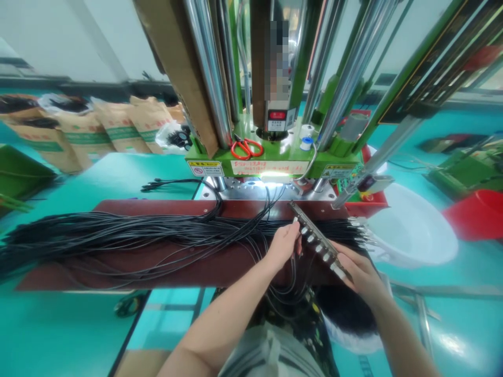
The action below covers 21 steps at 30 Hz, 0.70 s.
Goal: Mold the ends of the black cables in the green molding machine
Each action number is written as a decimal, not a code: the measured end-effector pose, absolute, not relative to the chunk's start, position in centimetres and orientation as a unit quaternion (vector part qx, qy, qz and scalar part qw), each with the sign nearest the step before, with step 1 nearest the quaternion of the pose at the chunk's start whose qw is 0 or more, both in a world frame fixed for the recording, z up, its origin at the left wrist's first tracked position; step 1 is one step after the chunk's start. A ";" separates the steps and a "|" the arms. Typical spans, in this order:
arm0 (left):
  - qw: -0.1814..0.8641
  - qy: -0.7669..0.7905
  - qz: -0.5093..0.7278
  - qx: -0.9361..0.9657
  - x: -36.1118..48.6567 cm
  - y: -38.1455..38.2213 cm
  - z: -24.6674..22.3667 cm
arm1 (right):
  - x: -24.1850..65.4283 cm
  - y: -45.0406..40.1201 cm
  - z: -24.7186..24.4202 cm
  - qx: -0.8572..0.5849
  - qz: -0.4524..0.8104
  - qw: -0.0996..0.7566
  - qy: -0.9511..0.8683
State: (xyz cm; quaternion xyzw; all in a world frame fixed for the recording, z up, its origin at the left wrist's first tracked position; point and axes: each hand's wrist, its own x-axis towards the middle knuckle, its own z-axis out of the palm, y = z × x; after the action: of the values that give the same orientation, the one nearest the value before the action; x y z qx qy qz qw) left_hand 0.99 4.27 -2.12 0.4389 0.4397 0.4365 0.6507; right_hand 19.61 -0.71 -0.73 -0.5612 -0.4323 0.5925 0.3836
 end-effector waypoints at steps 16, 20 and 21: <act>0.723 0.363 0.451 0.377 0.1 4.5 -1.8 | 20.8 -0.2 -1.7 -0.544 0.577 0.330 -0.513; 0.715 0.377 0.452 0.377 0.2 4.7 -1.9 | 20.9 -0.1 -1.7 -0.543 0.556 0.322 -0.540; 0.714 0.382 0.447 0.380 0.2 4.7 -1.9 | 20.9 -0.1 -1.5 -0.544 0.553 0.316 -0.546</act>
State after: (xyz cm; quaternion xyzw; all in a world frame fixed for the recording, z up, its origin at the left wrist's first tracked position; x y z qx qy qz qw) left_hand 0.24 4.73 -1.91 0.3800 0.3816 0.4471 0.7142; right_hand 20.88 -0.11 -1.53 -0.5443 -0.5457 0.5534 0.3157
